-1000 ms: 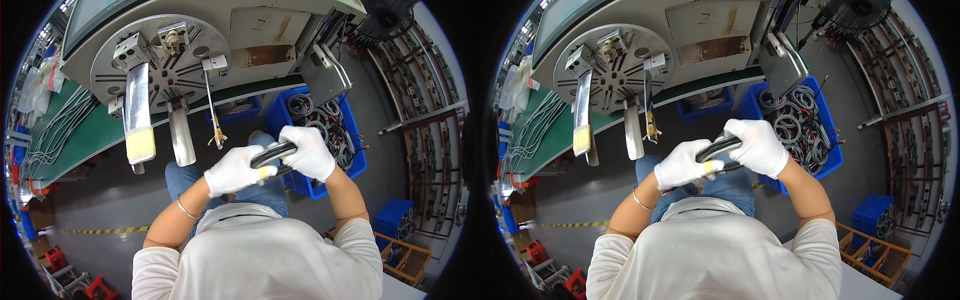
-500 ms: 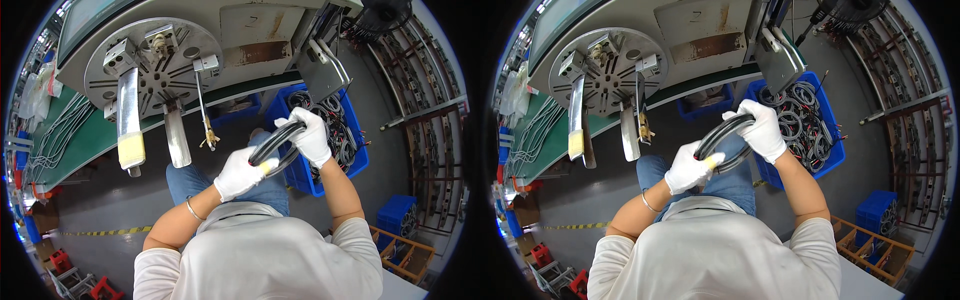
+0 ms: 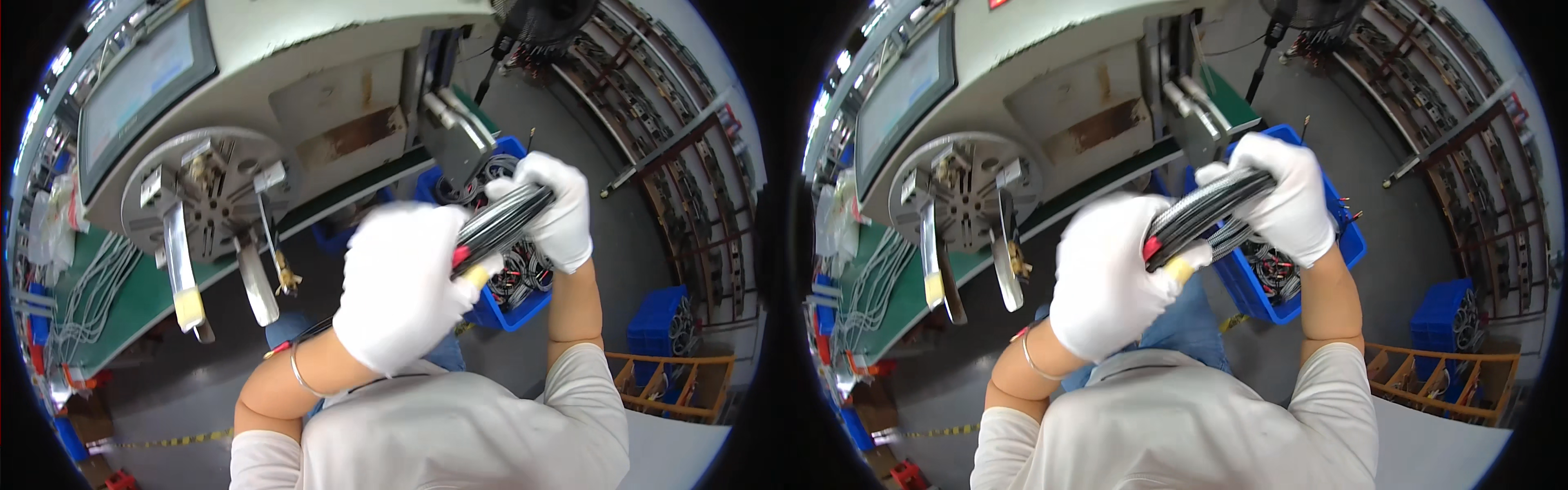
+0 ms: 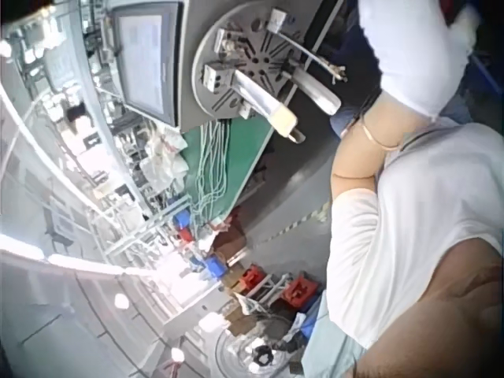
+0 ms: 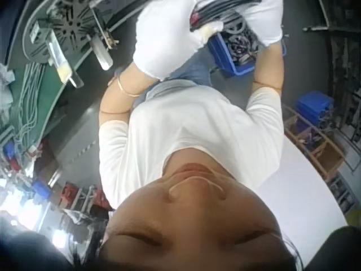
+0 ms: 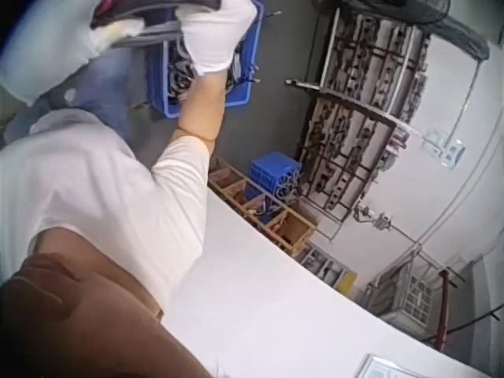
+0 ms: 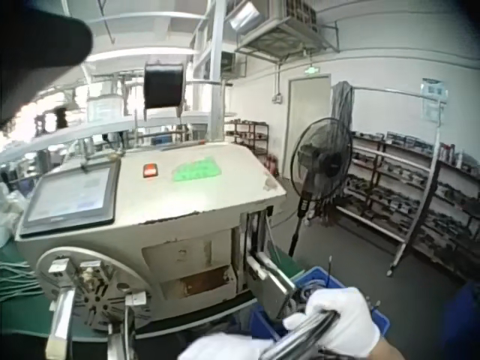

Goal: Coil cables using an automated winding machine and organize them into bins.

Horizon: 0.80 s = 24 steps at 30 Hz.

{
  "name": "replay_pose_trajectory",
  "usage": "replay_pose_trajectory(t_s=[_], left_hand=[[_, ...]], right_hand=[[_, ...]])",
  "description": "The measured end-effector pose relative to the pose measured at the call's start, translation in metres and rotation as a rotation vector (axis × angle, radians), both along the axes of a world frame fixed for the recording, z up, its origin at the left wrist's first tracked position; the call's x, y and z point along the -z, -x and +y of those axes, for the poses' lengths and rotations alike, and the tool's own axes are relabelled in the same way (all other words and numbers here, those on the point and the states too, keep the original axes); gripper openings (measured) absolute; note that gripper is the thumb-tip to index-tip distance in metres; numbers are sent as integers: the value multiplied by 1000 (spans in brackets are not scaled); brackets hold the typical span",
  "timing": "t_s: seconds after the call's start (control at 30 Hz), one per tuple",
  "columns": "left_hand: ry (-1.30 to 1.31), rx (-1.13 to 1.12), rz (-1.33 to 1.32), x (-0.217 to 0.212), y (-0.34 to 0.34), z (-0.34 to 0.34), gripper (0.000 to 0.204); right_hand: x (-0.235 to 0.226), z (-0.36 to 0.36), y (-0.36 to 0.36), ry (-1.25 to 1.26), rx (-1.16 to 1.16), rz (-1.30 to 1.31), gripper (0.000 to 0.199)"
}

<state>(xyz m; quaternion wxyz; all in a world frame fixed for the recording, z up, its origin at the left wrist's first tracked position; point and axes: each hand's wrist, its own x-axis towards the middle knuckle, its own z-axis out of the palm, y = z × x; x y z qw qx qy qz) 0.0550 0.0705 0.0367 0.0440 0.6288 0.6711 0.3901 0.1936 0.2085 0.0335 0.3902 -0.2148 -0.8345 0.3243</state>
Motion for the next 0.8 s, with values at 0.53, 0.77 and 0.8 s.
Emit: replay_pose_trajectory(t_s=[0.53, 0.77, 0.8], left_hand=[[-606, 214, -713, 56, -14, 131, 13], [-370, -9, -930, 51, 28, 162, 13], [-384, -21, -883, 53, 33, 165, 13]], right_hand=[[-4, 74, 47, 1044, -67, 922, 32], [20, 109, 91, 616, 55, 840, 35], [26, 115, 94, 536, 143, 763, 34]])
